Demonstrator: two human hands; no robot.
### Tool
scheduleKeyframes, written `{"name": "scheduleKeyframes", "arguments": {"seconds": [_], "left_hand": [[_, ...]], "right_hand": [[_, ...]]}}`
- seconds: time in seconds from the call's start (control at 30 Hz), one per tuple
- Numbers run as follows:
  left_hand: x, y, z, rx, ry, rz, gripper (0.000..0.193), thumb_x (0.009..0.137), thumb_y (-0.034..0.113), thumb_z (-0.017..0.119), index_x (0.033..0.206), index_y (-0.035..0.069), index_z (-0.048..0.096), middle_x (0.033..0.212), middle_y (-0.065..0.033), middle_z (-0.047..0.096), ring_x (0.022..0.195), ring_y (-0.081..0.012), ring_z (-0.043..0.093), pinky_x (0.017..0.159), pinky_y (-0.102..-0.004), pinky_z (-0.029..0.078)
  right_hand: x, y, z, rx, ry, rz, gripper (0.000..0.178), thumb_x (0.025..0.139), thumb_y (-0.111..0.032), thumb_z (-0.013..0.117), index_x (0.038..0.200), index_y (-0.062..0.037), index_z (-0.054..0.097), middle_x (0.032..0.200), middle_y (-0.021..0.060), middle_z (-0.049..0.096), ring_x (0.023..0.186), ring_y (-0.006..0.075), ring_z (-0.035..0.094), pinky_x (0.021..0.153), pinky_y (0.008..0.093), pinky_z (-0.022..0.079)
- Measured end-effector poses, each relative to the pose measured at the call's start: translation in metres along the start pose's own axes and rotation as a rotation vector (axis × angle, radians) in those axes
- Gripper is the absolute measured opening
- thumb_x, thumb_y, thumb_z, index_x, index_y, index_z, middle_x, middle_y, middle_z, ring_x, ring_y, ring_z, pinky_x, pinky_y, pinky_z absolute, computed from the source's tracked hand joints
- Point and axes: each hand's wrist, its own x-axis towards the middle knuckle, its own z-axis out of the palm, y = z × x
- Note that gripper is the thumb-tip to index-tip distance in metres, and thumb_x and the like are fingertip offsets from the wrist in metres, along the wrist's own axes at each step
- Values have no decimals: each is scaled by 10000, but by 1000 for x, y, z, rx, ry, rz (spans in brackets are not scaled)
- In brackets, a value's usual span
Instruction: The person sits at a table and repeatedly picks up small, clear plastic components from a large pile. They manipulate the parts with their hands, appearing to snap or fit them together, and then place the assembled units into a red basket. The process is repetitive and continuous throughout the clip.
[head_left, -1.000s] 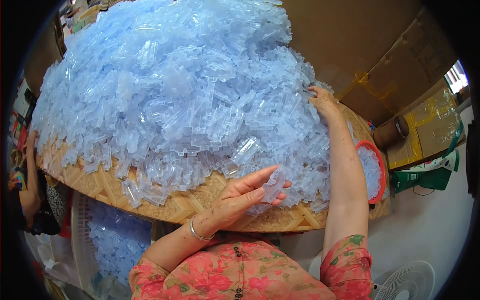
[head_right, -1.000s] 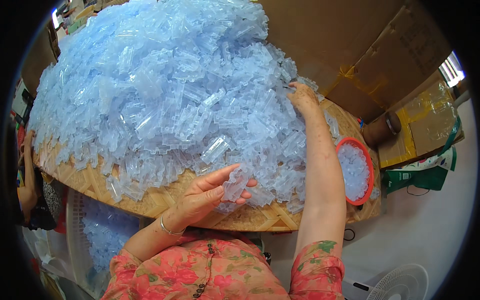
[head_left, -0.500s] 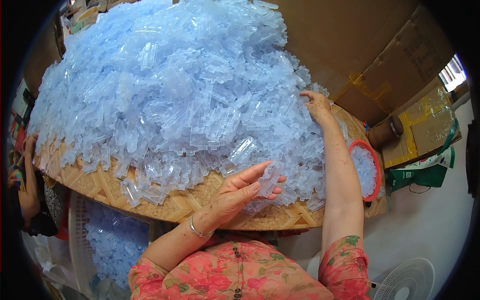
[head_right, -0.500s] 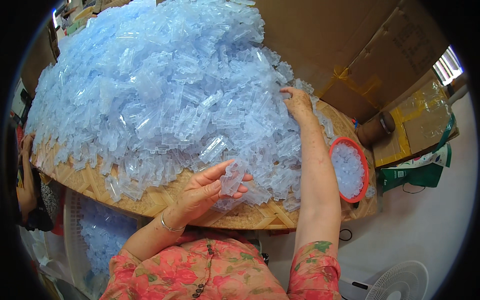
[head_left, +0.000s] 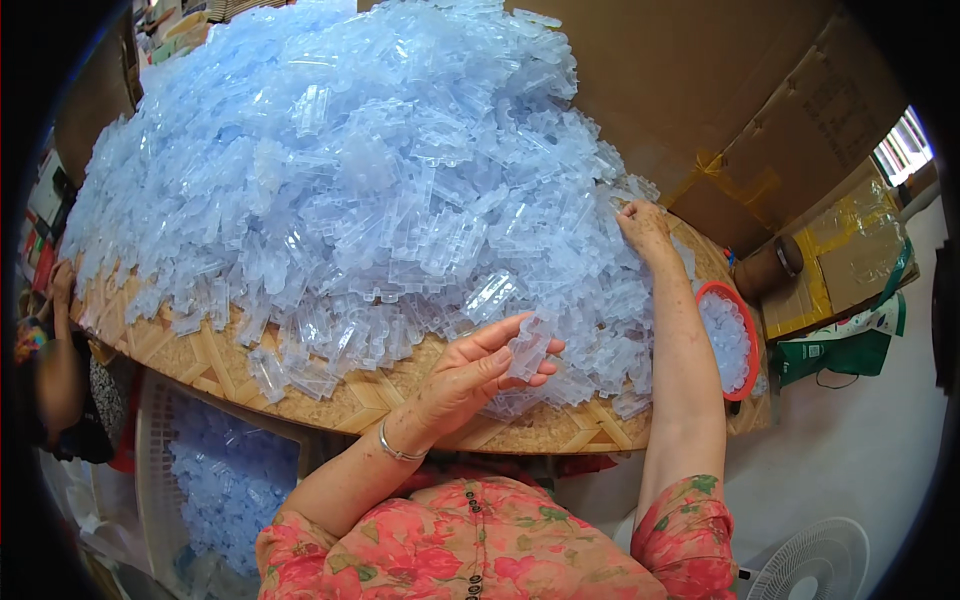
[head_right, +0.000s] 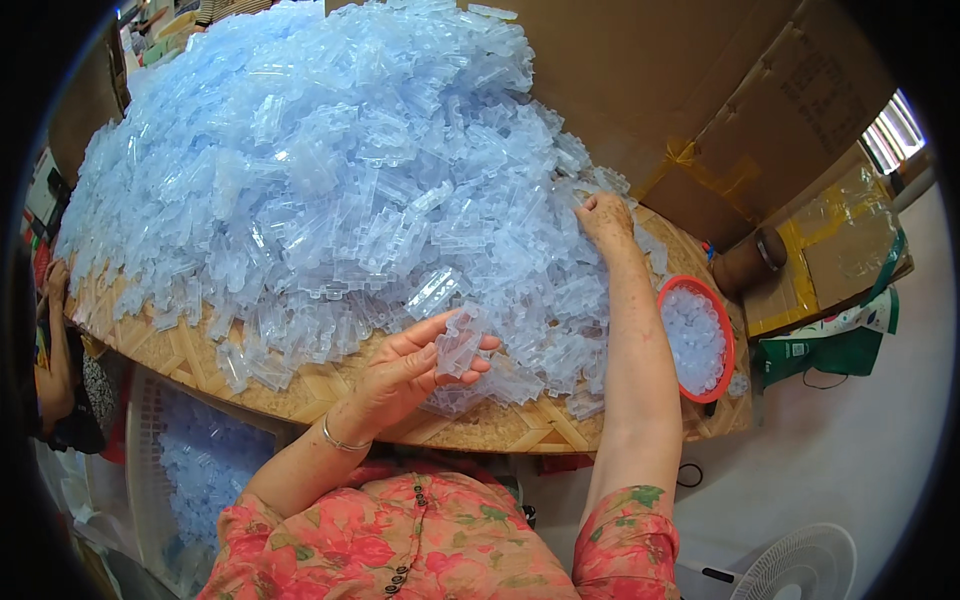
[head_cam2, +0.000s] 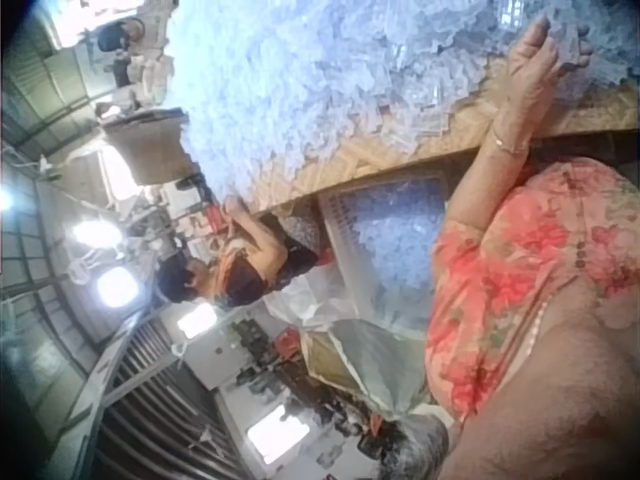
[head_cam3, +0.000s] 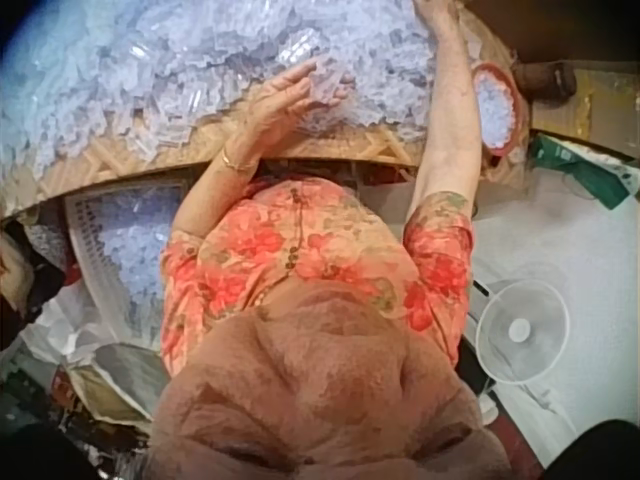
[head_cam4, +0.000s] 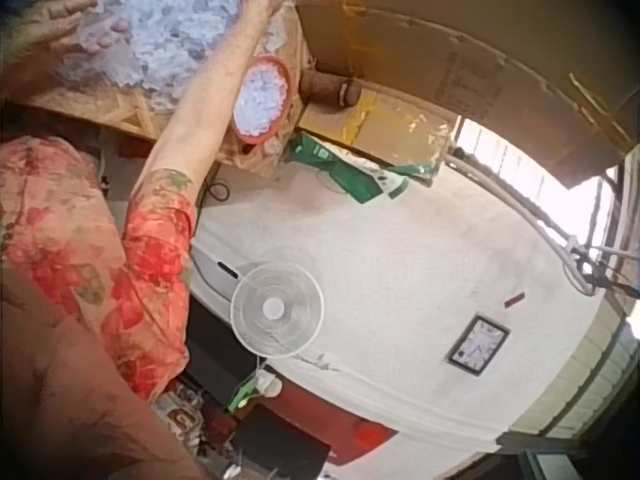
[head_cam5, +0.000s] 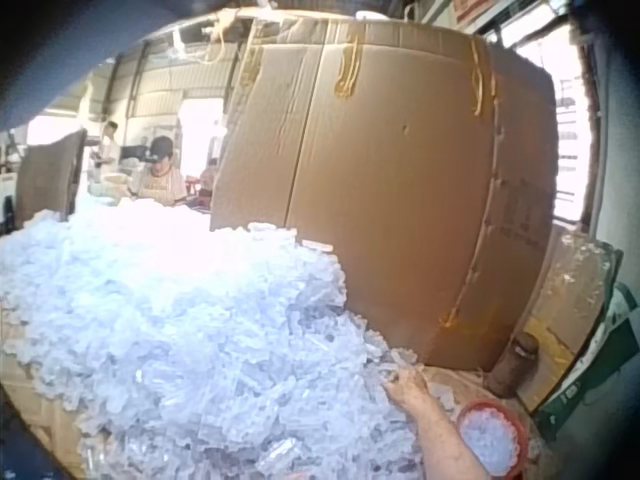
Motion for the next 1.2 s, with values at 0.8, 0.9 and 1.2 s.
{"name": "scheduleKeyframes", "arguments": {"seconds": [0.8, 0.9, 1.2], "left_hand": [[-4, -5, 9, 69, 101, 136, 534, 1008, 190, 511, 1472, 2, 324, 1360, -246, 510, 1173, -266, 590, 1011, -388, 481], [-10, -8, 15, 86, 133, 140, 519, 1013, 174, 502, 1475, 16, 329, 1385, -175, 505, 1203, -239, 564, 1014, -386, 465], [-29, -8, 18, 40, 153, 170, 561, 1003, 174, 537, 1490, 10, 310, 1452, -87, 442, 1222, -147, 517, 985, -330, 465]], "right_hand": [[-254, -101, -22, 852, 335, -327, 441, 786, 27, 717, 1202, -16, 579, 1175, 76, 585, 982, 137, 561, 827, 264, 468], [-267, -109, -22, 571, 383, -541, 462, 733, 30, 749, 1169, -39, 611, 1153, 95, 595, 977, 188, 581, 769, 285, 493], [-284, -119, -18, 632, 153, -628, 557, 653, -20, 816, 1174, -78, 630, 1216, 127, 570, 960, 215, 602, 750, 309, 533]]}}
